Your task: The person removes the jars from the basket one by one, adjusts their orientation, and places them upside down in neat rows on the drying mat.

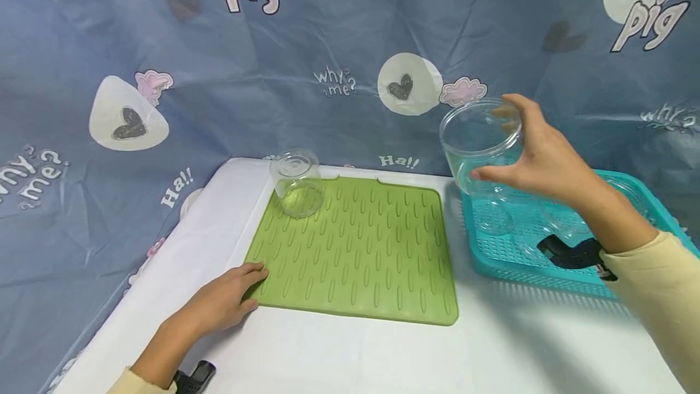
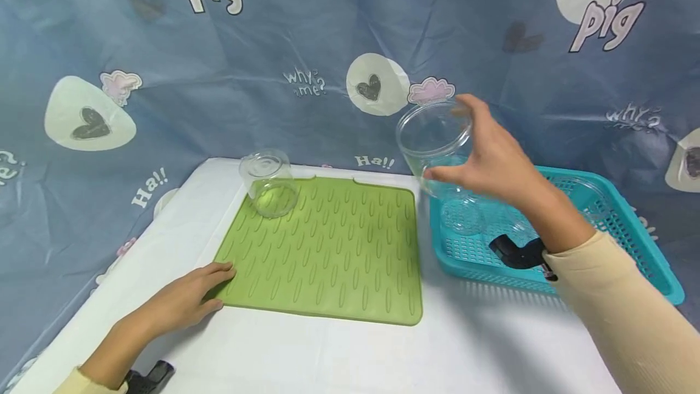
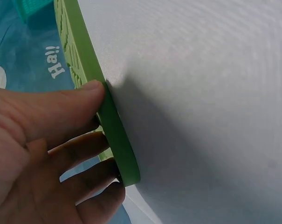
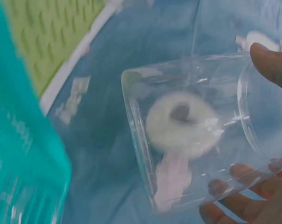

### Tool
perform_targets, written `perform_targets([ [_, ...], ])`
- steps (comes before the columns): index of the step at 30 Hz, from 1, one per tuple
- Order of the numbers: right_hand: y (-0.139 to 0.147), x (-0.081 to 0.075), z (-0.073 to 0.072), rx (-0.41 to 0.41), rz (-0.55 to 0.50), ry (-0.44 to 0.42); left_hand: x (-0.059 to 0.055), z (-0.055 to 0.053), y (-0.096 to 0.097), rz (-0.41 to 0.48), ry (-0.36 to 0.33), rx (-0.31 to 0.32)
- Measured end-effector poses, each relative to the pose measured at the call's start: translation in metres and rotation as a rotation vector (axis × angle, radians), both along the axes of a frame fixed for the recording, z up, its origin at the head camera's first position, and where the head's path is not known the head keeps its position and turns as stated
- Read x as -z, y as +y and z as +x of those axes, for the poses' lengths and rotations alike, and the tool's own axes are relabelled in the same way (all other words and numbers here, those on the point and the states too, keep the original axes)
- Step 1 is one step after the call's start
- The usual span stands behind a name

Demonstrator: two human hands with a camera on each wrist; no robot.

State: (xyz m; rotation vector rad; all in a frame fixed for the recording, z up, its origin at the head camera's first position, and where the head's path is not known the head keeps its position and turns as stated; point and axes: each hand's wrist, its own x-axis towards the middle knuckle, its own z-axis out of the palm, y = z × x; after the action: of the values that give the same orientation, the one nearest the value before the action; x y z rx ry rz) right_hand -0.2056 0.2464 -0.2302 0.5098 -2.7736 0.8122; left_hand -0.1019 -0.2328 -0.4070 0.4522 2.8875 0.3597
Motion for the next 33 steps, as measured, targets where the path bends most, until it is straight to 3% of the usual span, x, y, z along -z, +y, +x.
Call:
perform_targets([
  [7,-0.042,0.013,0.004,-0.103,0.004,0.005,0.003,0.001,0.001,0.002,-0.009,-0.012],
  [19,-0.071,0.035,0.010,-0.213,0.053,-0.011,0.001,0.005,0.001,0.014,0.011,-0.015],
  [28,-0.096,0.056,0.018,-0.279,0.174,-0.027,0.002,0.005,-0.001,0.008,0.018,-0.016],
  [33,-0.105,0.071,0.025,-0.287,0.151,-0.008,0.002,0.005,-0.001,0.013,0.027,-0.024],
])
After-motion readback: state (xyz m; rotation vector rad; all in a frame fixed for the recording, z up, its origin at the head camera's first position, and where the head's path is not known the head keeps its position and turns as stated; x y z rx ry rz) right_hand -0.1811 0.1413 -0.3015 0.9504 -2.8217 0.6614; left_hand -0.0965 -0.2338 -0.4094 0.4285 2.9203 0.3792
